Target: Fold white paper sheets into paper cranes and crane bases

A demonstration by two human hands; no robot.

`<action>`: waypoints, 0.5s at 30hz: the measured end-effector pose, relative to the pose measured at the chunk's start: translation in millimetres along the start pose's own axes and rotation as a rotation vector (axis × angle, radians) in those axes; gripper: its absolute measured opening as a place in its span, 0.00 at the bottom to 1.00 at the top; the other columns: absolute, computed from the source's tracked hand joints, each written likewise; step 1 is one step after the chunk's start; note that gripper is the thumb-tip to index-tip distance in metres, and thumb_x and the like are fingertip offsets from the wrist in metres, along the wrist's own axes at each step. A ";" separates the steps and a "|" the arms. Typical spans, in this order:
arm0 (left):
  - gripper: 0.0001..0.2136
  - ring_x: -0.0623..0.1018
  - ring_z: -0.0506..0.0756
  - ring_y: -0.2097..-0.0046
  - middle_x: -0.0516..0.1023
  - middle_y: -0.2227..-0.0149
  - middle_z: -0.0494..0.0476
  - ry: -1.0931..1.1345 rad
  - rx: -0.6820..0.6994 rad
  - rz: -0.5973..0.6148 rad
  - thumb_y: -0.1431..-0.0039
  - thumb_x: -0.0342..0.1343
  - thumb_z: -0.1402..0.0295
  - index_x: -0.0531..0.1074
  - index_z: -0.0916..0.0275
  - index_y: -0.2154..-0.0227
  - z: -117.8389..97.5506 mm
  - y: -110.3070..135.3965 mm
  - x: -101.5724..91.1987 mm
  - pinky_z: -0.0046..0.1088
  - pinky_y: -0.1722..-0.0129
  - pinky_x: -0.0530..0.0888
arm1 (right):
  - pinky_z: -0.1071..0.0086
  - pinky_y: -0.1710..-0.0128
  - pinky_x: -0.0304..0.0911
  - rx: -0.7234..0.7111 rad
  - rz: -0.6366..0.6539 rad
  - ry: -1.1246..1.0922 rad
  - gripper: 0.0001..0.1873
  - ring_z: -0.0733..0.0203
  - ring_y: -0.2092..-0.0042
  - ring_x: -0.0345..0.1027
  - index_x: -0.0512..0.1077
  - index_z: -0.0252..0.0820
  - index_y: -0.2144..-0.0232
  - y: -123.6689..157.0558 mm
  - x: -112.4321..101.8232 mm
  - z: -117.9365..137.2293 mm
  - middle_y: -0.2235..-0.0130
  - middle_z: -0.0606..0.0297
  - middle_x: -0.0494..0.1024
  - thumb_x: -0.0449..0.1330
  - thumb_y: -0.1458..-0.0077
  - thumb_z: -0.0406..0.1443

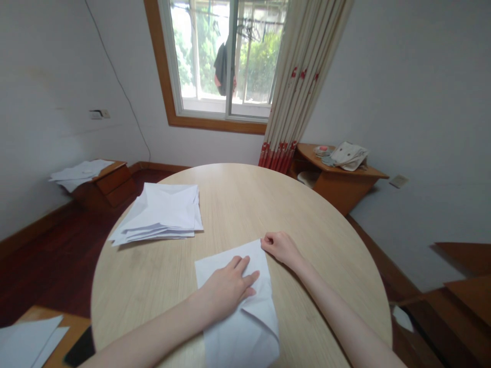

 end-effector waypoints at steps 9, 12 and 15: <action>0.18 0.68 0.63 0.45 0.65 0.42 0.65 -0.067 0.025 -0.029 0.33 0.48 0.63 0.64 0.57 0.42 -0.4 0.5 -0.6 0.40 0.53 0.74 | 0.69 0.72 0.48 0.049 -0.073 0.098 0.18 0.60 0.70 0.69 0.70 0.41 0.75 4.4 4.0 1.2 0.72 0.60 0.78 0.48 0.35 0.35; 0.17 0.70 0.62 0.49 0.69 0.46 0.64 -0.088 0.048 -0.061 0.33 0.47 0.63 0.66 0.57 0.44 0.7 0.0 -1.7 0.39 0.54 0.73 | 0.69 0.71 0.49 0.036 -0.098 0.131 0.17 0.58 0.66 0.71 0.69 0.41 0.70 7.1 5.7 3.9 0.66 0.58 0.78 0.45 0.33 0.36; 0.15 0.71 0.61 0.52 0.72 0.50 0.61 -0.091 0.063 -0.096 0.33 0.48 0.62 0.69 0.55 0.47 3.0 -1.5 -4.3 0.37 0.57 0.72 | 0.68 0.71 0.49 0.008 -0.106 0.152 0.15 0.56 0.62 0.70 0.67 0.41 0.69 9.2 6.3 6.8 0.65 0.59 0.77 0.47 0.34 0.38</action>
Point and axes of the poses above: each hand's wrist, its own y-axis away from the middle knuckle, its own x-axis out of the palm, z = x × y, the point moved 3 cm from there along -y, towards the middle knuckle
